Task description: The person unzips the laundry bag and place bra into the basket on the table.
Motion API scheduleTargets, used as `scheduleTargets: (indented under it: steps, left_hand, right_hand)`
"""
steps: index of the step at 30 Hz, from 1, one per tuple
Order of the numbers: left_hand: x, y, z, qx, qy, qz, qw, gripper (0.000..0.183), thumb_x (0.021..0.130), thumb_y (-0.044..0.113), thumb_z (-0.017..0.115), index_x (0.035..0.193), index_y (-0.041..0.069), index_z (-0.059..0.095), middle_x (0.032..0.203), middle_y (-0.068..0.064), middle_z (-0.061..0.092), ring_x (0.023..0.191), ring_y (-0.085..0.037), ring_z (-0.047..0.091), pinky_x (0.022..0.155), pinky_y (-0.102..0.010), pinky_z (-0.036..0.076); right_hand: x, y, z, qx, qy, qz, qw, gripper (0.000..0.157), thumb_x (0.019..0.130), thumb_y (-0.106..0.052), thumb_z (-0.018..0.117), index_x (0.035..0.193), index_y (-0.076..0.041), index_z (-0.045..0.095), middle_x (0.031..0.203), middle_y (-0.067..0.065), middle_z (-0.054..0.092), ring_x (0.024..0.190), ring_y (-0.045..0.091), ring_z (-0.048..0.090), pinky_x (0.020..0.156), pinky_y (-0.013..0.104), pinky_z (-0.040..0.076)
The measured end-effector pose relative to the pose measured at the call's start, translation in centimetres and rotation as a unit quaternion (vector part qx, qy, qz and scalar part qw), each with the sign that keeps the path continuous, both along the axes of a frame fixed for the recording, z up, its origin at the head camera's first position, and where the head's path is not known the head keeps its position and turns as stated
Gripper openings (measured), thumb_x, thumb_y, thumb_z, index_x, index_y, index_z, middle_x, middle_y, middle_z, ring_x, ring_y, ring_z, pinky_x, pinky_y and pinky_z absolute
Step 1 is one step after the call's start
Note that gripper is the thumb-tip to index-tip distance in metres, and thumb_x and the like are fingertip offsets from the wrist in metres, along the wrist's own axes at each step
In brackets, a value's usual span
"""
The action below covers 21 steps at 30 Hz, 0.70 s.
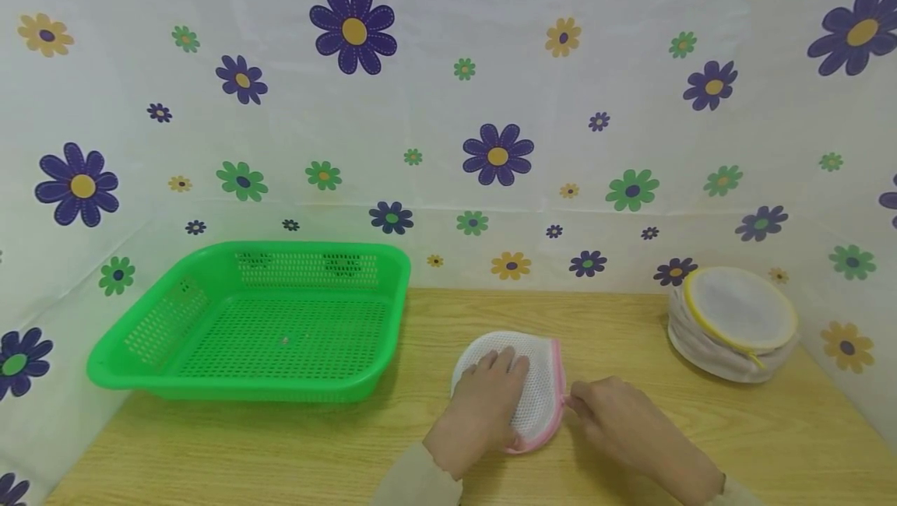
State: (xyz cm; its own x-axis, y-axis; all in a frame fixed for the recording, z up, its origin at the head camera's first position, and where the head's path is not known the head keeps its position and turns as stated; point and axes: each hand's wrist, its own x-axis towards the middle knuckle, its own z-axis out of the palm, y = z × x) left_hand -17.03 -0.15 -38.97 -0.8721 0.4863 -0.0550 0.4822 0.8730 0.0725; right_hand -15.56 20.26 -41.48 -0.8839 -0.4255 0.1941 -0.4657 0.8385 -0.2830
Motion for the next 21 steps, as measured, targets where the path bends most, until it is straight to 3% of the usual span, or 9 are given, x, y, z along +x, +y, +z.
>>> scheduleTargets:
  steps: [21]
  left_hand:
    - [-0.04,0.01,0.02,-0.001,-0.008,-0.007,0.9999,0.100,0.066,0.038,0.096,0.148,0.011,0.044,0.157,-0.011,0.047,0.144,-0.031,0.047,0.115,-0.045,0.046]
  right_hand:
    - [-0.18,-0.04,-0.10,0.002,0.005,-0.019,1.000,0.028,0.096,-0.015,0.067,0.070,-0.020,0.056,0.058,-0.013,0.042,0.055,0.000,0.036,0.051,0.019,0.034]
